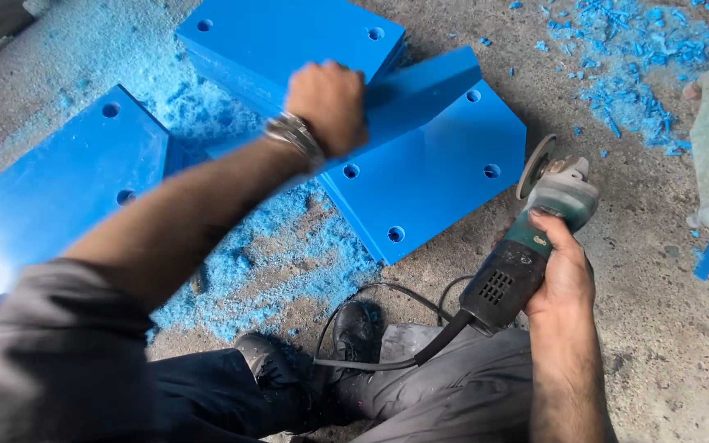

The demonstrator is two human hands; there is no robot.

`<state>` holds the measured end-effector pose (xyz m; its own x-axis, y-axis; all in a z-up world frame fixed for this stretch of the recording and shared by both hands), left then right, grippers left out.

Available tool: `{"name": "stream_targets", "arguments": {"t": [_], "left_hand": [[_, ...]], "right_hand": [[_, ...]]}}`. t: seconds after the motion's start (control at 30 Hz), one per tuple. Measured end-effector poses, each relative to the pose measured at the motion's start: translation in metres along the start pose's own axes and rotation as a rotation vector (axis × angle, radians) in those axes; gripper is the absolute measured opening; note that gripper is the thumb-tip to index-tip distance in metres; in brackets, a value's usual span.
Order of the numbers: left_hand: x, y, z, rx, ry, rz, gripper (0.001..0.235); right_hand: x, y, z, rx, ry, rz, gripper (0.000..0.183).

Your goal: Grinding and finishing the edges of blue plastic blocks using an electric angle grinder.

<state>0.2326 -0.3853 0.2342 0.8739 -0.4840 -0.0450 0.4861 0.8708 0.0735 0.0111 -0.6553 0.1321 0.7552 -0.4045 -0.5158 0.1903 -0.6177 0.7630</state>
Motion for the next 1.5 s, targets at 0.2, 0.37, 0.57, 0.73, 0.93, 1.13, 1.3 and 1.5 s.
{"name": "stream_targets", "arguments": {"t": [0.2, 0.37, 0.57, 0.73, 0.93, 1.13, 1.3, 1.5], "left_hand": [[-0.001, -0.121, -0.126, -0.272, -0.105, -0.257, 0.039], [0.006, -0.190, -0.198, -0.296, -0.229, -0.375, 0.042], [0.010, -0.225, -0.295, -0.257, -0.244, -0.493, 0.048], [-0.050, -0.126, -0.255, -0.678, -0.197, 0.024, 0.063], [-0.073, -0.070, -0.386, -0.842, -0.601, 0.709, 0.112], [-0.026, -0.060, -0.386, -1.062, -0.601, 0.693, 0.118], [-0.012, -0.032, -0.349, -0.891, -0.243, 0.642, 0.113], [0.054, 0.015, -0.258, -0.651, -0.518, 0.340, 0.086]], "right_hand": [[-0.012, 0.013, 0.007, 0.068, -0.020, 0.039, 0.039], [-0.005, 0.017, 0.017, 0.055, -0.082, 0.043, 0.038], [0.000, 0.012, 0.026, 0.027, -0.085, 0.032, 0.037], [0.007, 0.007, 0.030, 0.011, -0.048, 0.019, 0.038], [0.015, -0.003, 0.031, -0.049, -0.055, -0.034, 0.042], [0.010, -0.006, 0.018, -0.143, -0.010, -0.012, 0.044], [0.011, -0.012, 0.023, -0.237, -0.041, -0.073, 0.045], [0.004, -0.015, 0.003, -0.312, -0.177, -0.225, 0.046]]}}
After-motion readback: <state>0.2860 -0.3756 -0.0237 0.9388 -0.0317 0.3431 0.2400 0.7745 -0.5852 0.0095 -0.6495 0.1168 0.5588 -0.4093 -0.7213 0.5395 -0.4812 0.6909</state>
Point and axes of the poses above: each hand's wrist, its own x-axis towards the middle knuckle, its own z-axis out of the back of the hand, y = z × x, the point moved 2 cm from there along x, towards the middle knuckle, and after that the axes turned 2 degrees about -z, right-handed, at the moved point
